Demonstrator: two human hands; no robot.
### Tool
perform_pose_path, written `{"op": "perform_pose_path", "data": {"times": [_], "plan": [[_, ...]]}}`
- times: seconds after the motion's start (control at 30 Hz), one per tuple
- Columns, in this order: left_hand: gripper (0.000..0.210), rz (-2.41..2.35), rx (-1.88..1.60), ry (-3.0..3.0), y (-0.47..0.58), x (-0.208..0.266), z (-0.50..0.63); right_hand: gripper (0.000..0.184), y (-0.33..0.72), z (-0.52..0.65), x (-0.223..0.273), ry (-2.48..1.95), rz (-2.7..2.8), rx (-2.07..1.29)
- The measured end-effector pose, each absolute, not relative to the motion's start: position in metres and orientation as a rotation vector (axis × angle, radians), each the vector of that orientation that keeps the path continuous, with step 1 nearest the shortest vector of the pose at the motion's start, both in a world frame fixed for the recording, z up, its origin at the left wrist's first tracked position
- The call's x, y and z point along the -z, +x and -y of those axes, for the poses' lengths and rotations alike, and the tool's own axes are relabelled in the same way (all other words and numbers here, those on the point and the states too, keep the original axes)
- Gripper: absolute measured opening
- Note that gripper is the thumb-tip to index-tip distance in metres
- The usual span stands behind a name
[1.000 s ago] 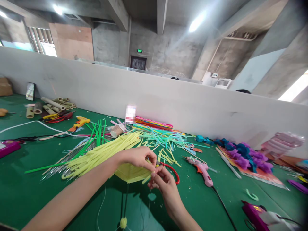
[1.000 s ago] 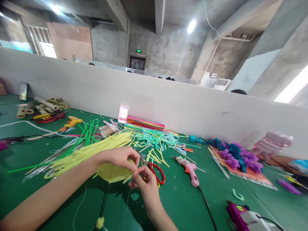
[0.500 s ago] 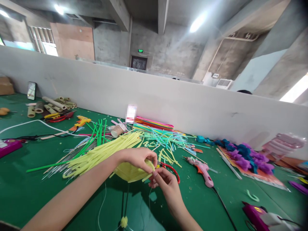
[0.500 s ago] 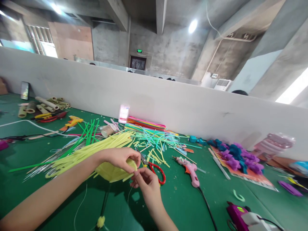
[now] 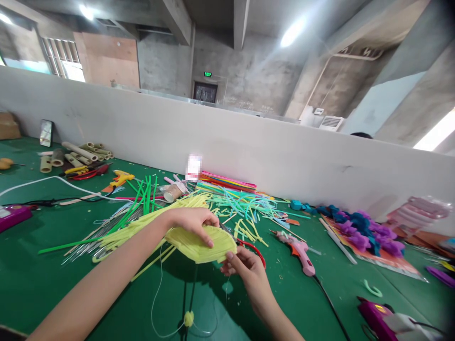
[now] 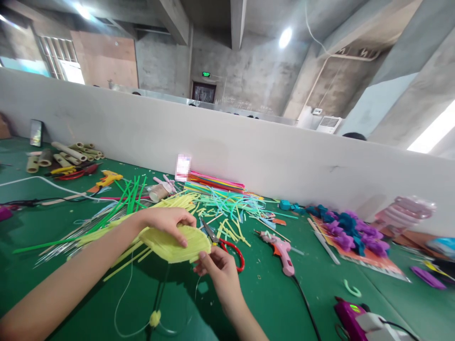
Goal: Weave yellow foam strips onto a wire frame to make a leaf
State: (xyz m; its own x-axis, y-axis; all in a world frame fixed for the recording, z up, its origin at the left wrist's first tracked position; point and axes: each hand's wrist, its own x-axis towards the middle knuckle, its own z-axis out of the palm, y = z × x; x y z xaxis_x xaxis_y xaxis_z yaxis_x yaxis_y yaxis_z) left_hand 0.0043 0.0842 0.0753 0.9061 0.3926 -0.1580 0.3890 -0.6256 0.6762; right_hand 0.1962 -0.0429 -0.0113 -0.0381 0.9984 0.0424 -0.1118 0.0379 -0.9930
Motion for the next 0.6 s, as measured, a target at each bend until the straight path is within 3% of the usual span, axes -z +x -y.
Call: {"op": "perform_pose_path", "data": {"times": [0.6], "plan": [[0.034, -0.551, -0.036, 2.247, 0.0066, -0.0793, -0.0788, 0.032, 0.1987, 0.0430, 0.0097, -1.016, 1.300, -1.331]]}}
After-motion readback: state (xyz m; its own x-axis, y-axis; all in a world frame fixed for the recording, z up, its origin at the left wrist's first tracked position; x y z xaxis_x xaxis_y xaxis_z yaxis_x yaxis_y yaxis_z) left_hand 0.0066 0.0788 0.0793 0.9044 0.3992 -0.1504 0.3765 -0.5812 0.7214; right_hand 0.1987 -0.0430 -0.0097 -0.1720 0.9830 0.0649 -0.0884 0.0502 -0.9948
